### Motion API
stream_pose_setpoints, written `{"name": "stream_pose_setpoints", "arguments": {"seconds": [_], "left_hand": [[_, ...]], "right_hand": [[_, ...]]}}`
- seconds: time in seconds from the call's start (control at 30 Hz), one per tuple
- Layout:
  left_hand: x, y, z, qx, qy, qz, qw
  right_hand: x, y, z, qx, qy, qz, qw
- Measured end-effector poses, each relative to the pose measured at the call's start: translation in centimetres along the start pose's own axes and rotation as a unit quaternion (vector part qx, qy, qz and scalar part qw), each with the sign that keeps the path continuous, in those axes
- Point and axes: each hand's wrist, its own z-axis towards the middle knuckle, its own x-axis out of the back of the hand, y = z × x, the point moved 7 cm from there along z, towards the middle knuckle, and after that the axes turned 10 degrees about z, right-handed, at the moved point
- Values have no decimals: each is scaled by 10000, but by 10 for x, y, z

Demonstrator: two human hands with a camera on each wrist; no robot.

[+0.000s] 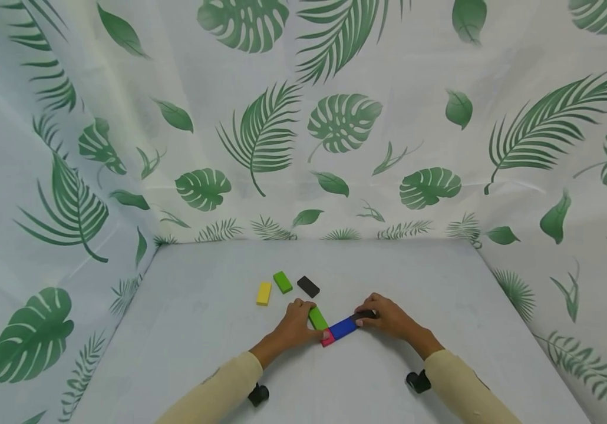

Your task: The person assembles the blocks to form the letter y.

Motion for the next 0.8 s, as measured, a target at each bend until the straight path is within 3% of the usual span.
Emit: {"name": "stream_pose_setpoints", "arguments": {"seconds": [0.8], "left_hand": [[5, 2, -7, -135, 25, -49, 9999]], "right_hand": [[0, 1, -2, -56, 28, 7, 10000]]}}
